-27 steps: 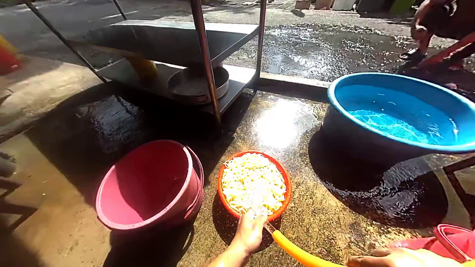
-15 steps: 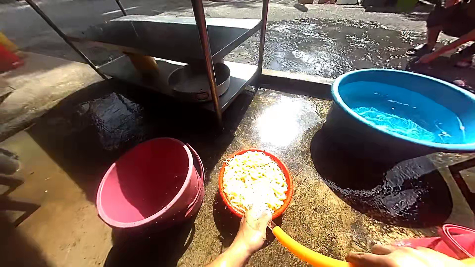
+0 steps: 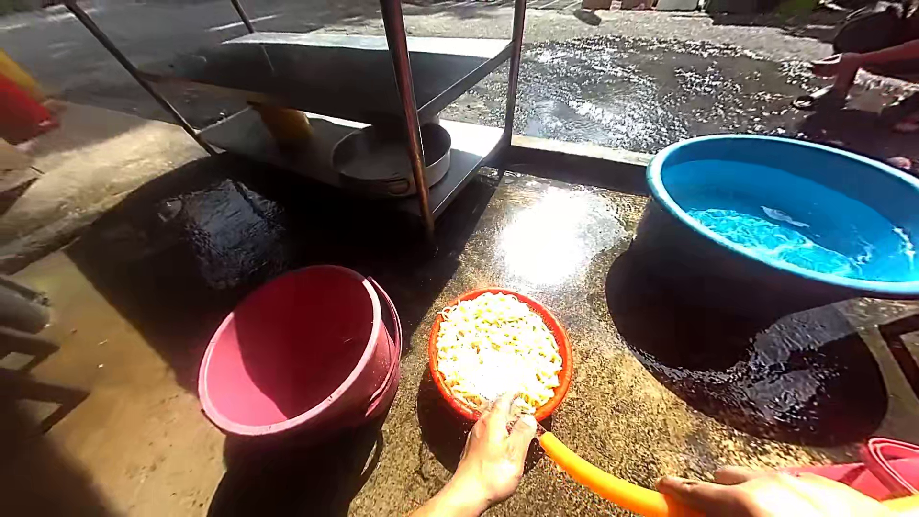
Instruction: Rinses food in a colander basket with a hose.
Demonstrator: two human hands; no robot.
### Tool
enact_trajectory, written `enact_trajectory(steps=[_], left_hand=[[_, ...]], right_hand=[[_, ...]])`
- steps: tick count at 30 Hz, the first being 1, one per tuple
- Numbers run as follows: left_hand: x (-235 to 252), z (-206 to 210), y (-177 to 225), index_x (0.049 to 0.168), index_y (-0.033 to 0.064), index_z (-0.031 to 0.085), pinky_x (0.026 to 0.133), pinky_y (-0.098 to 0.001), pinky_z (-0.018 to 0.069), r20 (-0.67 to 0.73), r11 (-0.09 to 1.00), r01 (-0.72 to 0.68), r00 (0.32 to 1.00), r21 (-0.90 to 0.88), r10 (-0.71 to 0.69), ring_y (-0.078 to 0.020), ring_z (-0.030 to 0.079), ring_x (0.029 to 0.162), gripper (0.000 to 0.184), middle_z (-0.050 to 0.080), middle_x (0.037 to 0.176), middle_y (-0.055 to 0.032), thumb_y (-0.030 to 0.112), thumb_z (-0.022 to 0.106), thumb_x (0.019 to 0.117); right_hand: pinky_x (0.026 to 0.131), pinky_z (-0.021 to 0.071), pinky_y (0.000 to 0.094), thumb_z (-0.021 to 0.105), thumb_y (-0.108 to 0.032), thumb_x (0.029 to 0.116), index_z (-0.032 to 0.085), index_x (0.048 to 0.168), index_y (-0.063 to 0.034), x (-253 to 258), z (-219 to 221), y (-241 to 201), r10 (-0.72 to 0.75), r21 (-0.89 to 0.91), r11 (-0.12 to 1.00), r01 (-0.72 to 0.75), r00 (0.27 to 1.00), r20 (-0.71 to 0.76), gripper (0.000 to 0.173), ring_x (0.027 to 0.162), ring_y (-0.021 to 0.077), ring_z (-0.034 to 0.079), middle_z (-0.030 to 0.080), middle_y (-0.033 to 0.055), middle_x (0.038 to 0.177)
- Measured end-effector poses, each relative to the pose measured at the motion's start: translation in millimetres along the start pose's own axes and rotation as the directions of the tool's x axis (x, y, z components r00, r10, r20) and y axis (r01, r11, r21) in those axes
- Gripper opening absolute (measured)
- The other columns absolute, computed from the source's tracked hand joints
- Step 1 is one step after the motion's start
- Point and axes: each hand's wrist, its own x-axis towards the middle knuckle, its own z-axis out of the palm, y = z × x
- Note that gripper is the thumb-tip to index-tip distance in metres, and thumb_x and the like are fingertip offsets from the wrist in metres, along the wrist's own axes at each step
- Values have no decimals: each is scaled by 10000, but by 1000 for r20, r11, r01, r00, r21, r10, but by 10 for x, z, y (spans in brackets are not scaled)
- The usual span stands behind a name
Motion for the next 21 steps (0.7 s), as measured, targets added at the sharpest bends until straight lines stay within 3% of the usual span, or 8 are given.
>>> enact_trajectory(steps=[3, 6, 10, 11, 14, 17, 19, 21], left_hand=[[-29, -19, -1, 1560, 134, 460, 1208, -456, 378, 26, 996, -45, 999, 75, 43, -231, 448, 1463, 613, 452, 1593, -128, 460, 457, 1041], [-32, -15, -19, 1527, 98, 496, 1175, -475, 415, 25, 993, -57, 998, 108, 54, -237, 537, 1384, 596, 567, 1485, -146, 455, 458, 1052], [-26, -36, -6, 1590, 136, 412, 1226, -473, 356, 52, 994, -42, 998, 98, 37, -243, 430, 1481, 617, 442, 1603, -136, 448, 429, 1058], [-28, -33, 3, 1586, 130, 416, 1218, -468, 369, 52, 995, -38, 998, 95, 33, -240, 445, 1469, 613, 446, 1597, -139, 443, 435, 1060], [-57, -39, 35, 1511, 71, 496, 1135, -485, 451, 51, 993, -35, 998, 114, 30, -253, 588, 1317, 576, 611, 1413, -167, 433, 437, 1067], [-64, -43, 35, 1442, 49, 553, 1105, -464, 469, 22, 995, -49, 999, 91, 48, -238, 616, 1263, 538, 653, 1329, -160, 415, 445, 1063], [-67, -64, 51, 1566, 70, 430, 1157, -449, 438, 35, 996, -46, 998, 73, 43, -231, 573, 1348, 593, 569, 1482, -162, 398, 426, 1072], [-75, -54, 40, 1573, 77, 424, 1176, -433, 416, 39, 996, -58, 998, 60, 56, -229, 528, 1396, 589, 498, 1555, -157, 388, 419, 1073]], right_hand=[[763, 505, 630, 597, -315, 974, 765, 1237, -279, 7, -6, -14, -1, -6, 1000, 1, 1000, -9, 314, 933, 398, 714, 759, 155, 1010], [748, 507, 627, 599, -318, 973, 769, 1227, -278, 13, -17, -26, -7, -7, 1000, 6, 1000, -10, 308, 921, 402, 715, 759, 157, 998], [750, 508, 625, 594, -322, 976, 774, 1203, -281, 27, 14, -10, -9, -16, 1000, 9, 1000, -15, 293, 920, 398, 713, 755, 152, 1002], [750, 507, 625, 594, -321, 975, 775, 1199, -282, 29, 18, -11, -10, -17, 1000, 9, 1000, -22, 291, 919, 396, 714, 756, 152, 997], [745, 500, 629, 598, -315, 971, 777, 1192, -276, 38, 22, -17, -21, -12, 1000, 20, 999, -37, 287, 912, 395, 713, 754, 154, 982], [755, 499, 631, 596, -320, 979, 775, 1207, -281, 38, 22, -30, -12, -4, 1000, 12, 999, -40, 293, 909, 400, 712, 756, 154, 995], [747, 504, 631, 594, -308, 977, 773, 1216, -289, 45, 32, -30, -11, -5, 1000, 11, 999, -46, 300, 899, 398, 715, 758, 153, 997], [744, 508, 629, 597, -297, 974, 771, 1218, -294, 50, 45, -23, -21, -7, 1000, 21, 999, -49, 300, 900, 399, 716, 757, 152, 1000]])
